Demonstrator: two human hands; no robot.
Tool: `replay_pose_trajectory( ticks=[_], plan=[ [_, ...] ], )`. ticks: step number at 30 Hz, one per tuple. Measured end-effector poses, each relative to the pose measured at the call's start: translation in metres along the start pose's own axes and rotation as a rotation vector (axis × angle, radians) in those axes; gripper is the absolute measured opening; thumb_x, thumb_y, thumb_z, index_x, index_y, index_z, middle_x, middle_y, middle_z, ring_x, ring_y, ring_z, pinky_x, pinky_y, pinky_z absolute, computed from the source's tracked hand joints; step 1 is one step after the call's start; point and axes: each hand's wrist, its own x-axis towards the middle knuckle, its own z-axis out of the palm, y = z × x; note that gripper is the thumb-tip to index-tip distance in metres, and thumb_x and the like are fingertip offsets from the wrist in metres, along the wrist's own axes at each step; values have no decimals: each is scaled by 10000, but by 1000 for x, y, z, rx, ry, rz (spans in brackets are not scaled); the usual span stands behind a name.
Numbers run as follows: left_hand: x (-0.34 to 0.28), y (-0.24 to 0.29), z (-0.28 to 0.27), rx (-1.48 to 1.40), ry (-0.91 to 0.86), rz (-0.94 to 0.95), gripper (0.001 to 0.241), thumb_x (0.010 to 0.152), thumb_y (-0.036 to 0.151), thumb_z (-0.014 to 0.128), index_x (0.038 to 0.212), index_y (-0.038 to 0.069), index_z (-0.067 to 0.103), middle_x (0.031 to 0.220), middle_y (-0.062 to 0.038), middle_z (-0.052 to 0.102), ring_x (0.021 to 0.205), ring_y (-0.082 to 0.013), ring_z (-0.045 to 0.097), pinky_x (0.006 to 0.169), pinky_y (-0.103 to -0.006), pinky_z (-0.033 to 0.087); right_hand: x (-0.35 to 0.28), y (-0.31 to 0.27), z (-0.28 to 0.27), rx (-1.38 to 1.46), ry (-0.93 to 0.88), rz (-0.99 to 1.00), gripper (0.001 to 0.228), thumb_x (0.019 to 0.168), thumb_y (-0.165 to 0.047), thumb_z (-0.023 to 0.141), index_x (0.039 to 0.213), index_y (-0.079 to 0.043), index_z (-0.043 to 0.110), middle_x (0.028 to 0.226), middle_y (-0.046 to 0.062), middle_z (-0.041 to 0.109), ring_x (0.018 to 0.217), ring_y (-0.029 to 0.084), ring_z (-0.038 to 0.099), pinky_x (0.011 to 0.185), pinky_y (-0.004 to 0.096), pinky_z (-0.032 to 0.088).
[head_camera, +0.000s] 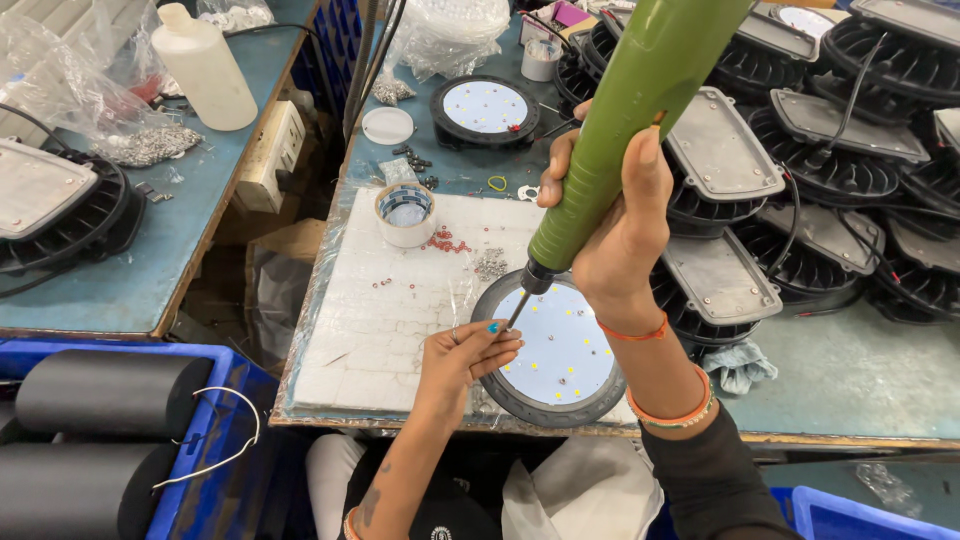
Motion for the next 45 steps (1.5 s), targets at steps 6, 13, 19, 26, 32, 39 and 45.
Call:
replay_pose_trajectory(
  ticks=[6, 13, 19, 26, 32, 39, 45],
  plan=[
    [-1, 0, -2, -35, -8, -11, 252, 914, 67, 661, 1065, -124, 729, 994, -237, 783, 918, -275, 790, 852, -355, 650, 0, 3, -1, 3, -4, -7, 594, 1136, -550, 510, 1303, 20, 497, 906, 151, 577, 735, 182, 571, 701, 306, 495],
    [-1, -8, 0, -48, -7, 9, 245, 883, -11, 658, 1091, -131, 706, 978, -238, 776, 897, -276, 793, 824, -345, 654, 0, 3, -2, 27, -3, 6, 602, 1128, -553, 515, 1302, 24, 499, 910, 149, 572, 736, 179, 566, 700, 306, 494],
    [3, -16, 5, 154, 12, 148, 256, 867, -7, 705, 1092, -130, 704, 942, -218, 780, 837, -238, 791, 760, -311, 657, 1, 1, 0, -4, 5, -1, 606, 1122, -553, 519, 1285, 30, 493, 899, 153, 577, 718, 181, 569, 679, 301, 497],
    [14, -20, -4, 184, -63, 73, 255, 919, 20, 609, 1124, -118, 673, 962, -206, 773, 864, -223, 777, 790, -311, 638, -4, 9, -1, -108, 21, -76, 619, 1119, -563, 503, 1282, 34, 494, 886, 162, 595, 685, 167, 577, 641, 273, 493],
    [31, -11, -14, 304, -144, -32, 299, 916, 31, 528, 1160, -93, 650, 950, -130, 739, 889, -193, 740, 818, -317, 616, -8, 25, -3, -127, 51, -81, 610, 1110, -537, 514, 1315, 37, 499, 896, 156, 599, 683, 156, 577, 645, 271, 499],
    [39, -7, -17, 596, -156, 41, 376, 858, 53, 556, 1192, -64, 682, 832, -25, 588, 717, -100, 537, 647, -256, 467, -12, 33, -7, -151, 33, -109, 597, 1114, -521, 510, 1313, 42, 501, 877, 150, 599, 683, 150, 575, 647, 264, 496],
    [35, -3, -11, 911, -154, 163, 377, 825, 66, 548, 1166, -35, 671, 864, -64, 578, 728, -151, 550, 679, -297, 472, -16, 44, -12, -166, 46, -109, 611, 1102, -528, 509, 1308, 46, 496, 918, 145, 589, 678, 147, 570, 675, 284, 492]
  ],
)
